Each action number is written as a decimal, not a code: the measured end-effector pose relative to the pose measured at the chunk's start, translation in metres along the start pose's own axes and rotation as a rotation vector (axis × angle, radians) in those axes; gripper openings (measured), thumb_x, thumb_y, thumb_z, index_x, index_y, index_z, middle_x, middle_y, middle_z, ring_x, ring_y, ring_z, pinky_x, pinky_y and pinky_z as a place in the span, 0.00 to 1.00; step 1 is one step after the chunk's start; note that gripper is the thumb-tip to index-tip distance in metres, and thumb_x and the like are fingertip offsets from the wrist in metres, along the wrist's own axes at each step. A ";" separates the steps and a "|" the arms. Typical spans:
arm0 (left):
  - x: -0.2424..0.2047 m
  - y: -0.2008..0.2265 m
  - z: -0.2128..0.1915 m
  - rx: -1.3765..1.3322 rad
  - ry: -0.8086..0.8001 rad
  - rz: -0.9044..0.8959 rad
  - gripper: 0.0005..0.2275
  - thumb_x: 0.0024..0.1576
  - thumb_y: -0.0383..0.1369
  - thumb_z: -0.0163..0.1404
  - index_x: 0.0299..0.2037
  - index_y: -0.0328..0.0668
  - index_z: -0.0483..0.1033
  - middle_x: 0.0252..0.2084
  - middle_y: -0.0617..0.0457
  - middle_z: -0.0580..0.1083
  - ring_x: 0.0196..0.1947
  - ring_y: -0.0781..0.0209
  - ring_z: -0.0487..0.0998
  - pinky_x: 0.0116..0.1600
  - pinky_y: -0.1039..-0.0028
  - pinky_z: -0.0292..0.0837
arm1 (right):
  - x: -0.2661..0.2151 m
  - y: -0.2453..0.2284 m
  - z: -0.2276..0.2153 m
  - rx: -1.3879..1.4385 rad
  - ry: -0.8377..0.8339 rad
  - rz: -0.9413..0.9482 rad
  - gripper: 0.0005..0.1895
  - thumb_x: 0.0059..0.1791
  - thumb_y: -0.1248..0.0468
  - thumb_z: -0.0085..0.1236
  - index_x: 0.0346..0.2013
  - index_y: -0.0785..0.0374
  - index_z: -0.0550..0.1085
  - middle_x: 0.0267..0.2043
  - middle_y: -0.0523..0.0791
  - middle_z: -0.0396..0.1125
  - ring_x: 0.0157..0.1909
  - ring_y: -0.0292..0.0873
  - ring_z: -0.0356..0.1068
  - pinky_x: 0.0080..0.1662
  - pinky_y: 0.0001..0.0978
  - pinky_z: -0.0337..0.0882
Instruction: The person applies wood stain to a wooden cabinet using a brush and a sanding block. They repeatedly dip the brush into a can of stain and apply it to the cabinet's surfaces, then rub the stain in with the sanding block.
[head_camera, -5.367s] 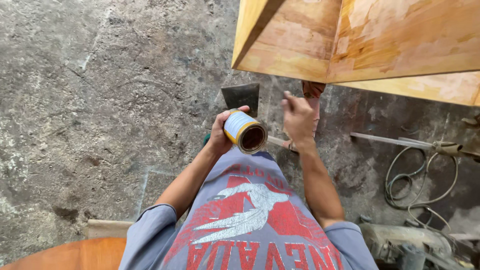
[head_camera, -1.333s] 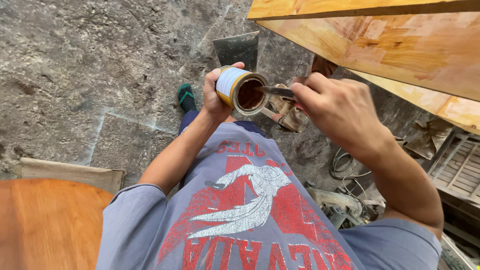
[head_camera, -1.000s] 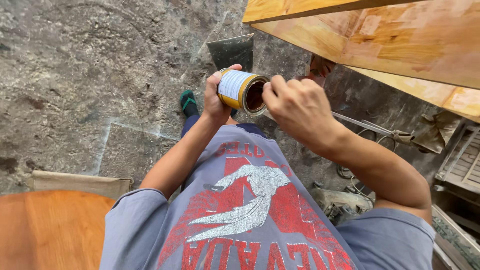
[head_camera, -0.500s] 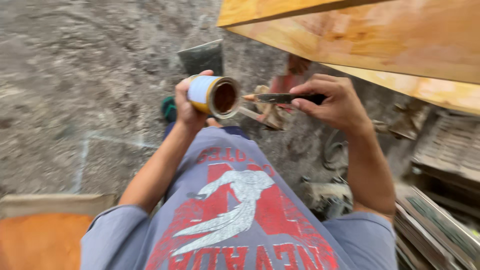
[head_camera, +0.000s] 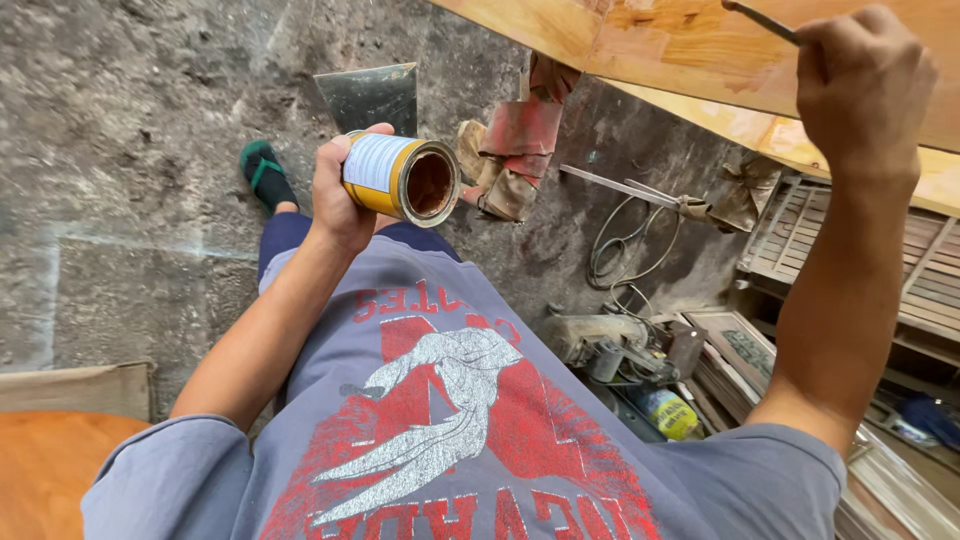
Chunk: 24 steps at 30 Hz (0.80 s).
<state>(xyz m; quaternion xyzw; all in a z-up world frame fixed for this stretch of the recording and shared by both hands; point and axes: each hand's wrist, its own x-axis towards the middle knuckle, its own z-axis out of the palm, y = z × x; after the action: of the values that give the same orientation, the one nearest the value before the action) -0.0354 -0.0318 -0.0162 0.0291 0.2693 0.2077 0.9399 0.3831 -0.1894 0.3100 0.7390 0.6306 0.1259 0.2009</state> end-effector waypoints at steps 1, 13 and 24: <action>-0.002 -0.001 0.001 -0.001 0.008 -0.025 0.25 0.62 0.46 0.40 0.60 0.33 0.72 0.51 0.46 0.77 0.51 0.53 0.80 0.58 0.61 0.78 | 0.006 0.004 0.004 -0.057 0.031 -0.064 0.06 0.55 0.70 0.60 0.40 0.58 0.82 0.37 0.44 0.75 0.35 0.41 0.74 0.35 0.30 0.71; -0.025 -0.007 -0.023 0.025 0.099 0.029 0.26 0.64 0.50 0.39 0.61 0.36 0.74 0.46 0.50 0.79 0.40 0.60 0.81 0.32 0.72 0.74 | 0.065 0.031 0.138 -0.128 -0.019 -0.146 0.09 0.43 0.72 0.54 0.29 0.53 0.77 0.28 0.41 0.72 0.30 0.44 0.72 0.32 0.38 0.67; -0.016 -0.009 -0.018 0.029 0.079 0.020 0.27 0.63 0.51 0.37 0.61 0.37 0.73 0.43 0.51 0.79 0.33 0.61 0.80 0.24 0.73 0.69 | 0.033 0.087 0.222 -0.450 -0.120 -0.138 0.04 0.44 0.68 0.55 0.26 0.58 0.77 0.31 0.44 0.71 0.44 0.45 0.72 0.45 0.41 0.67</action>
<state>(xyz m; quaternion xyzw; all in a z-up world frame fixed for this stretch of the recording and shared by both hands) -0.0537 -0.0473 -0.0256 0.0374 0.3090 0.2141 0.9259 0.5629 -0.1987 0.1507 0.6371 0.6224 0.2051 0.4058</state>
